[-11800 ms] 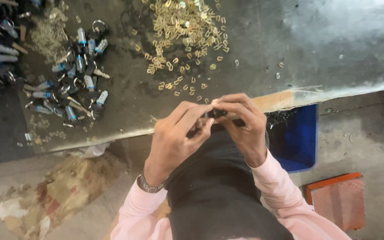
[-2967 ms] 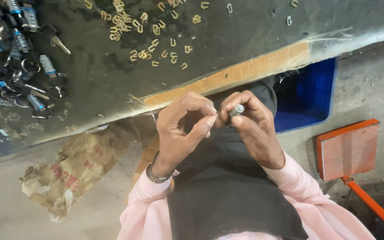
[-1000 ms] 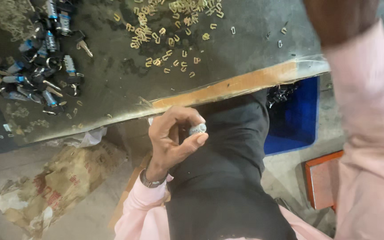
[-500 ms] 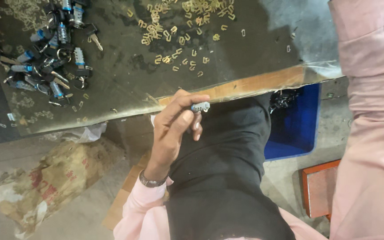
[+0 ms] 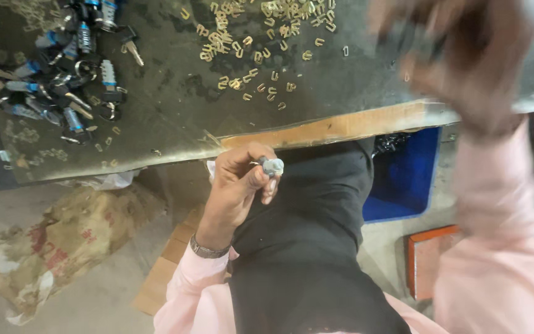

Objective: The person sits at a workshop bench assembling padlock cylinder cores. They pick up a cylinder body, insert small brass pin components into it by hand, press the parts into place, and set finished cylinders with a pile of completed units while reaching for more brass pins from the table.

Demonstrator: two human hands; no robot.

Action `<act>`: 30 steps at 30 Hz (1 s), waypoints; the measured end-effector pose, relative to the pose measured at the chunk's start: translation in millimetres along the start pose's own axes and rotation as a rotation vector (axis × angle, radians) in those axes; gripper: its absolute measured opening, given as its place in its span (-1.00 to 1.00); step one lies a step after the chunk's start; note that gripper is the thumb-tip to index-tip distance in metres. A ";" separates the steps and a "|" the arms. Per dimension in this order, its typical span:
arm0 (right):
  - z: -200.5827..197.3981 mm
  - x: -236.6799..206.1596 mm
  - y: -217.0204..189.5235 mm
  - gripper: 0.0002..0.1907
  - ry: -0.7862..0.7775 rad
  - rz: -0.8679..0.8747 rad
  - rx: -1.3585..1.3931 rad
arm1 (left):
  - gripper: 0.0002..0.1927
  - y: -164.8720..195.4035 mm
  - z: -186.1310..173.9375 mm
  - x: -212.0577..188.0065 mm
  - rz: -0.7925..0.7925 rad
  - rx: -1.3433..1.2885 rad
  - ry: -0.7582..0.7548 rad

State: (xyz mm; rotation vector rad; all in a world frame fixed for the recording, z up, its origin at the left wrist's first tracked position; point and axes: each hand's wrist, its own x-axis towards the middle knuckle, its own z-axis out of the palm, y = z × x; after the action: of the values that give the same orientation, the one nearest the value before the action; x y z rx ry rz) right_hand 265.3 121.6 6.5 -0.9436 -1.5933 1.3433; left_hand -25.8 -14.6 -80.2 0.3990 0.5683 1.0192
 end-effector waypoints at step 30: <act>138.2 -124.7 77.4 -0.69 0.538 0.182 0.378 | -0.91 -2.6 31.4 9.2 0.117 0.744 0.182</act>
State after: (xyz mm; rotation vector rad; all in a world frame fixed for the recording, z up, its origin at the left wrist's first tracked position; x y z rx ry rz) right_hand 186.7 -32.3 -97.3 -1.1097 -0.8315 1.3070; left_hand -1.1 -9.3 -59.3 1.0095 1.1006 0.9340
